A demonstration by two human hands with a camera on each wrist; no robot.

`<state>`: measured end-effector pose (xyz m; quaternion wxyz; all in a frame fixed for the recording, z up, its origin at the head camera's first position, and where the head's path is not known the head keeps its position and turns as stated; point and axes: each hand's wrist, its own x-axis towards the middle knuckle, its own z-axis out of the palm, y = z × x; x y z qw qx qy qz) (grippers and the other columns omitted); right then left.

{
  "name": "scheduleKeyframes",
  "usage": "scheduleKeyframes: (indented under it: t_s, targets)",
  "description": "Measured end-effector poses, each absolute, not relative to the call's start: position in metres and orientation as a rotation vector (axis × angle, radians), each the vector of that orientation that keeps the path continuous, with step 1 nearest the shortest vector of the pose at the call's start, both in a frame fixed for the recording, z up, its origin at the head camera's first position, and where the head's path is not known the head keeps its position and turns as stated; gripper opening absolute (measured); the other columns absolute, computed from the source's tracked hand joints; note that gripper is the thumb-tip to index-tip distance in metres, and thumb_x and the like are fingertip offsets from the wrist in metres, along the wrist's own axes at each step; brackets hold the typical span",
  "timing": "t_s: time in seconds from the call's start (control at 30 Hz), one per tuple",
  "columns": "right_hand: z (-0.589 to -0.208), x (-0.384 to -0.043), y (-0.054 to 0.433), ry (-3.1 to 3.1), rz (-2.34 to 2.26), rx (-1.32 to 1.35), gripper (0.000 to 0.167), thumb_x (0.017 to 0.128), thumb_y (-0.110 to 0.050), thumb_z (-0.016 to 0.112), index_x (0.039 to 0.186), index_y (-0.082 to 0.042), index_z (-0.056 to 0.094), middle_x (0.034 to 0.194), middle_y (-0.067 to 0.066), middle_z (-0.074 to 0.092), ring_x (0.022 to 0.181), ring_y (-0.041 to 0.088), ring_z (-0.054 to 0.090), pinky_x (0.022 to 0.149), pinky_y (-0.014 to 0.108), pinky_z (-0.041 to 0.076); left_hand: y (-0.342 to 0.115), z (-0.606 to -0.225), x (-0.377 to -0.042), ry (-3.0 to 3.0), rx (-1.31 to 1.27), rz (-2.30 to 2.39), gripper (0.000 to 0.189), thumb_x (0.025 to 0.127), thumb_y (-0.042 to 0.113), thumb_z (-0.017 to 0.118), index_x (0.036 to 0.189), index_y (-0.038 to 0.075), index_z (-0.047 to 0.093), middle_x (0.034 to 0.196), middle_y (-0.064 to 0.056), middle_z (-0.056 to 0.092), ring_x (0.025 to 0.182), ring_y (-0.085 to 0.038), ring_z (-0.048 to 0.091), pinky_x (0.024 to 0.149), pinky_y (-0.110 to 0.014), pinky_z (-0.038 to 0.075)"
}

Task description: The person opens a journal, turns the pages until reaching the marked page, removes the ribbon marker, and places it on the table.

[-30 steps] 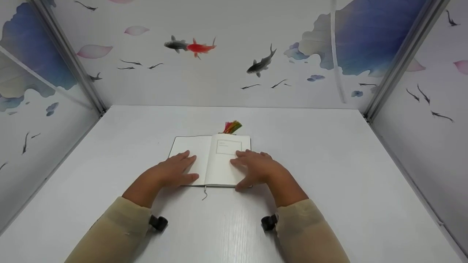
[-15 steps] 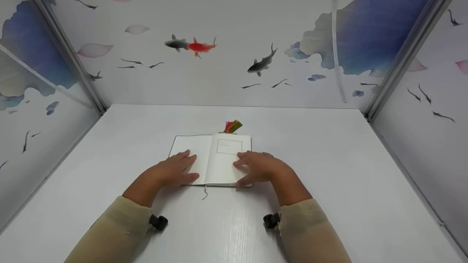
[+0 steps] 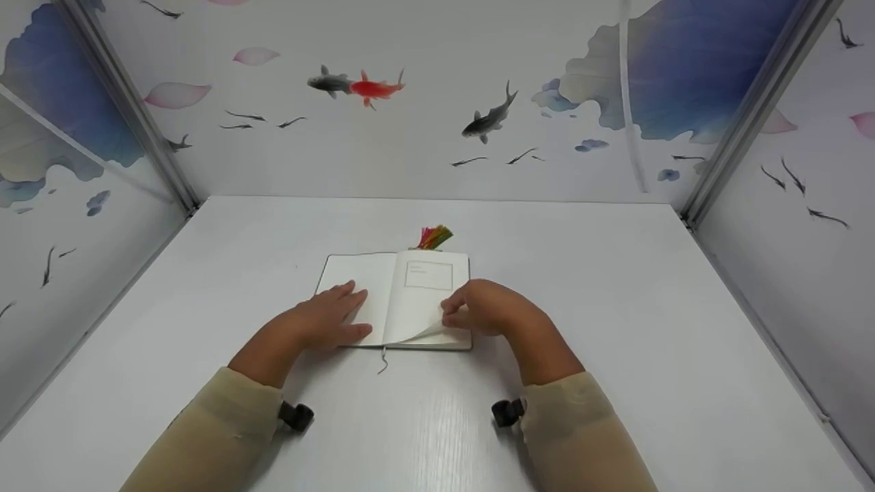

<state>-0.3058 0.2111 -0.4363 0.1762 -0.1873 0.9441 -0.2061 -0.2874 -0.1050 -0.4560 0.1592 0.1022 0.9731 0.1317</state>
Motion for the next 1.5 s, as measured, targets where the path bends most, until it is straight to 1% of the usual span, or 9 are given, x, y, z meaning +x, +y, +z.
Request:
scheduleKeyframes:
  t_s: [0.13, 0.27, 0.57, 0.73, 0.8, 0.97, 1.07, 1.2, 1.5]
  targets:
    - [-0.435, -0.305, 0.21, 2.701, -0.577, -0.563, 0.021, 0.104, -0.033, 0.072, 0.121, -0.027, 0.082, 0.137, -0.002, 0.076, 0.136, 0.031, 0.062, 0.113, 0.057, 0.051, -0.105, -0.454, -0.287, 2.78, 0.288, 0.383, 0.082, 0.103, 0.059, 0.058, 0.171, 0.021, 0.031, 0.181, -0.006, 0.02, 0.169, -0.029, 0.018, 0.135, -0.06, 0.022]
    - [-0.433, -0.305, 0.209, 2.742, -0.629, -0.596, 0.018, 0.105, -0.033, 0.069, 0.114, -0.025, 0.081, 0.121, -0.003, 0.079, 0.12, 0.025, 0.066, 0.106, 0.053, 0.054, -0.104, -0.455, -0.287, 2.776, 0.281, 0.394, 0.084, 0.103, 0.063, 0.057, 0.171, 0.021, 0.03, 0.182, -0.007, 0.02, 0.169, -0.03, 0.018, 0.135, -0.059, 0.021]
    - [-0.428, -0.303, 0.199, 2.871, -0.762, -0.552, 0.025, 0.103, -0.032, 0.073, 0.124, -0.02, 0.079, 0.129, 0.003, 0.078, 0.132, 0.031, 0.066, 0.114, 0.058, 0.052, -0.097, -0.451, -0.288, 2.776, 0.322, 0.382, 0.094, 0.098, 0.075, 0.055, 0.17, 0.018, 0.032, 0.181, -0.01, 0.021, 0.169, -0.034, 0.019, 0.135, -0.058, 0.023]
    - [-0.427, -0.3, 0.192, 2.987, -0.775, -0.662, 0.021, 0.104, -0.026, 0.072, 0.123, -0.02, 0.079, 0.126, 0.002, 0.079, 0.129, 0.03, 0.069, 0.112, 0.056, 0.054, -0.095, -0.449, -0.286, 2.762, 0.361, 0.397, 0.104, 0.092, 0.082, 0.059, 0.17, 0.018, 0.032, 0.181, -0.01, 0.02, 0.169, -0.033, 0.017, 0.136, -0.056, 0.021]
    - [-0.427, -0.299, 0.188, 3.039, -0.792, -0.712, 0.019, 0.104, -0.025, 0.073, 0.12, -0.021, 0.08, 0.123, 0.0, 0.08, 0.126, 0.026, 0.072, 0.11, 0.052, 0.056, -0.093, -0.45, -0.284, 2.768, 0.363, 0.399, 0.109, 0.089, 0.084, 0.061, 0.17, 0.018, 0.033, 0.181, -0.011, 0.02, 0.169, -0.034, 0.017, 0.136, -0.056, 0.022]
    - [-0.427, -0.295, 0.181, 3.149, -0.837, -0.793, 0.018, 0.102, -0.026, 0.076, 0.119, -0.022, 0.08, 0.122, -0.003, 0.08, 0.123, 0.022, 0.074, 0.109, 0.05, 0.058, -0.087, -0.451, -0.281, 2.8, 0.341, 0.375, 0.115, 0.083, 0.087, 0.066, 0.17, 0.017, 0.033, 0.181, -0.012, 0.021, 0.169, -0.036, 0.018, 0.134, -0.058, 0.026]
    - [-0.425, -0.292, 0.177, 3.192, -0.845, -0.807, 0.021, 0.101, -0.029, 0.076, 0.12, -0.021, 0.08, 0.125, -0.002, 0.08, 0.124, 0.023, 0.074, 0.111, 0.053, 0.056, -0.083, -0.451, -0.279, 2.814, 0.325, 0.357, 0.115, 0.083, 0.087, 0.066, 0.169, 0.017, 0.034, 0.18, -0.013, 0.021, 0.168, -0.037, 0.018, 0.133, -0.059, 0.027]
    - [-0.423, -0.29, 0.173, 3.229, -0.865, -0.851, 0.02, 0.101, -0.028, 0.077, 0.119, -0.02, 0.081, 0.123, -0.002, 0.081, 0.121, 0.023, 0.076, 0.108, 0.056, 0.056, -0.08, -0.452, -0.277, 2.829, 0.309, 0.349, 0.113, 0.084, 0.086, 0.065, 0.169, 0.018, 0.034, 0.18, -0.014, 0.022, 0.168, -0.037, 0.019, 0.133, -0.059, 0.027]
    - [-0.424, -0.289, 0.169, 3.274, -0.972, -1.019, 0.014, 0.099, -0.023, 0.08, 0.112, -0.019, 0.083, 0.116, -0.003, 0.082, 0.113, 0.019, 0.078, 0.102, 0.051, 0.06, -0.077, -0.454, -0.278, 2.837, 0.265, 0.392, 0.108, 0.087, 0.084, 0.064, 0.169, 0.019, 0.036, 0.18, -0.013, 0.024, 0.167, -0.037, 0.021, 0.133, -0.06, 0.027]
